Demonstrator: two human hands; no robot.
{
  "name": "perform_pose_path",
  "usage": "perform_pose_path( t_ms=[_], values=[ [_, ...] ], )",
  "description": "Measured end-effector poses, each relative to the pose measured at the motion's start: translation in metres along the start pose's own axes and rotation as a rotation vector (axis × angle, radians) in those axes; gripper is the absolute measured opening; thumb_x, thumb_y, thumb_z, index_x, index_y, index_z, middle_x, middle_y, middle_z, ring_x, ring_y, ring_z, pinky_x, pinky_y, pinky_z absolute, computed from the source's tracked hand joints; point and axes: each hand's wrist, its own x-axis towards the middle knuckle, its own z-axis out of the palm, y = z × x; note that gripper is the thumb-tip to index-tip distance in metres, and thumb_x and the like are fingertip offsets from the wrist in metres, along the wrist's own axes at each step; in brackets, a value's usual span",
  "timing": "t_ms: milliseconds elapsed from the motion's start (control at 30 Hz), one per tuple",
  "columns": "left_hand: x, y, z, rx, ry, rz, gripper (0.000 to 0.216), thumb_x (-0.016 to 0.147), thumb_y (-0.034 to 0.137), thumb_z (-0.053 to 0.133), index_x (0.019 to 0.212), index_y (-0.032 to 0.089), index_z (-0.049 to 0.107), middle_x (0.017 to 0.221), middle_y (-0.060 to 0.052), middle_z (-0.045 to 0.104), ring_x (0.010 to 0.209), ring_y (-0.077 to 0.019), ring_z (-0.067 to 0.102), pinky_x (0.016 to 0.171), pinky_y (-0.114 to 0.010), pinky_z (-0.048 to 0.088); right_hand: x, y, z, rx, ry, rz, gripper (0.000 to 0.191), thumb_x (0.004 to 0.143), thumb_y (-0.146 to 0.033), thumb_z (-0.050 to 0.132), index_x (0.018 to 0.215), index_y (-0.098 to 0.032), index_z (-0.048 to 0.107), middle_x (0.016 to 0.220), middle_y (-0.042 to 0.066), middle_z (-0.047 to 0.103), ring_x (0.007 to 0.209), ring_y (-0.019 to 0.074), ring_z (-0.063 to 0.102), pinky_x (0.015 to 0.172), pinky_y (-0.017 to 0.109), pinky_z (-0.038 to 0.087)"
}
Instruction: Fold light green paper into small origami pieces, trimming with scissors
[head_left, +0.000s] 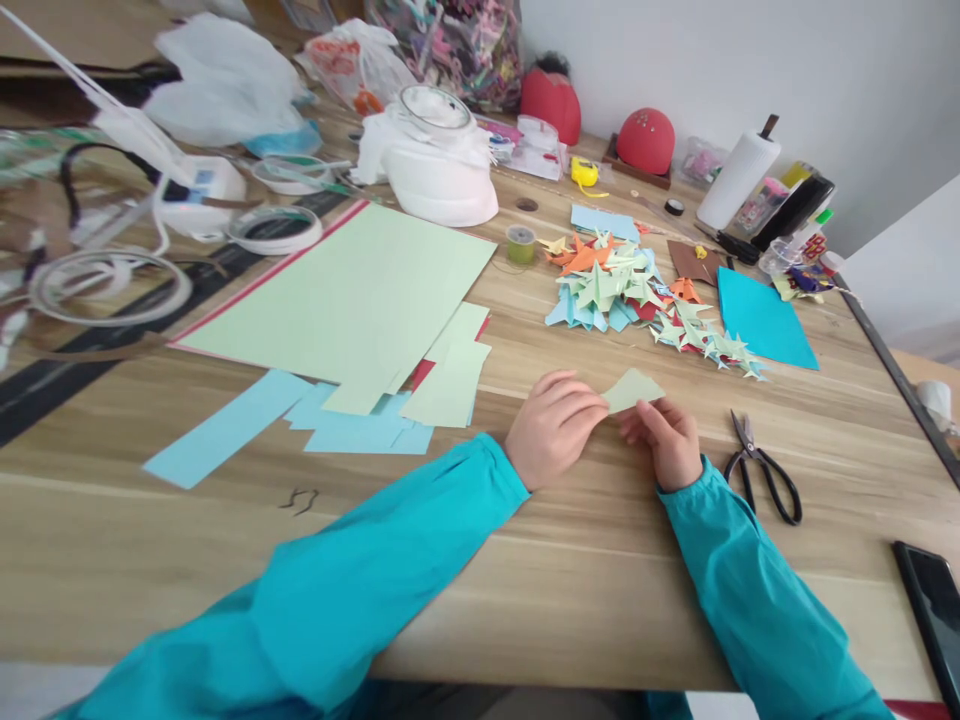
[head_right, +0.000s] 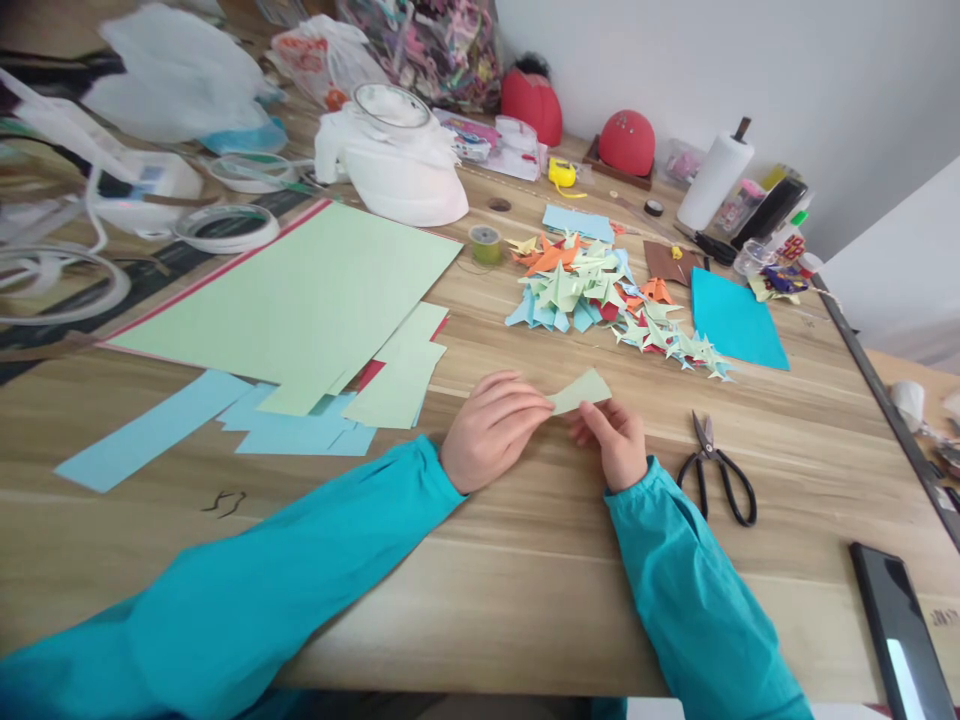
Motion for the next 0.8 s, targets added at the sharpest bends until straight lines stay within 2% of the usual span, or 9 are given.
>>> perform_pose_path(
  t_ms=[67,133,200,300,467,600,800],
  values=[
    [-0.001,-0.003,0.000,0.016,0.021,-0.019,0.020,0.083,0.006,0.047,0.087,0.017,0.063,0.089,-0.005,0.070,0.088,-0.0163,0.060,0.094,-0.039,0.040,-0.001,-0.001,0.000,-0.181,0.173,-0.212,0.027,0.080,-0.039,0.058,0.097,-0.018,0.061,0.088,0.009,0.065,0.077,0.0200,0.062,0.059,0.031,0.051],
    [-0.001,-0.005,0.000,0.024,0.015,-0.029,0.019,0.083,0.007,0.047,0.086,0.017,0.063,0.087,-0.004,0.070,0.087,-0.0165,0.060,0.093,-0.039,0.040,-0.002,-0.002,-0.001,-0.490,0.247,-0.467,0.028,0.079,-0.031,0.061,0.104,-0.018,0.060,0.104,0.012,0.061,0.097,0.0241,0.057,0.075,0.038,0.051],
    [0.000,-0.006,-0.001,0.028,-0.010,-0.038,0.020,0.084,0.008,0.046,0.085,0.018,0.063,0.087,-0.004,0.071,0.087,-0.0165,0.060,0.093,-0.040,0.040,-0.004,-0.005,-0.003,-0.761,0.188,-0.674,0.021,0.079,-0.024,0.061,0.100,-0.020,0.063,0.107,0.012,0.060,0.101,0.0251,0.055,0.084,0.041,0.046],
    [0.000,-0.005,-0.001,0.038,-0.028,-0.045,0.021,0.085,0.009,0.045,0.085,0.019,0.064,0.087,-0.004,0.071,0.086,-0.0164,0.060,0.093,-0.039,0.040,-0.004,-0.006,-0.005,-0.958,0.057,-0.854,0.017,0.079,-0.019,0.061,0.096,-0.022,0.065,0.098,0.008,0.065,0.095,0.0231,0.057,0.083,0.039,0.045],
    [0.000,-0.001,0.001,0.048,-0.061,-0.011,0.019,0.084,0.012,0.047,0.085,0.018,0.065,0.089,-0.004,0.070,0.088,-0.0176,0.059,0.093,-0.041,0.039,-0.004,-0.007,-0.004,-1.053,-0.023,-0.992,0.019,0.081,-0.012,0.056,0.093,-0.022,0.066,0.085,0.004,0.069,0.085,0.0178,0.059,0.079,0.034,0.043],
    [-0.001,0.000,0.004,0.086,-0.123,0.009,0.022,0.085,0.013,0.045,0.083,0.019,0.067,0.086,-0.004,0.070,0.087,-0.0176,0.059,0.094,-0.041,0.038,-0.005,-0.010,-0.001,-1.116,-0.092,-1.056,0.020,0.082,-0.011,0.053,0.091,-0.022,0.066,0.086,0.004,0.070,0.086,0.0175,0.059,0.081,0.034,0.043],
    [-0.001,-0.003,0.003,0.089,-0.120,0.049,0.022,0.084,0.012,0.046,0.080,0.019,0.066,0.081,-0.001,0.071,0.085,-0.0169,0.057,0.095,-0.041,0.036,-0.003,-0.012,-0.003,-1.145,-0.078,-1.118,0.014,0.080,-0.012,0.055,0.081,-0.021,0.066,0.083,0.003,0.070,0.084,0.0178,0.059,0.078,0.034,0.043]
  ],
)
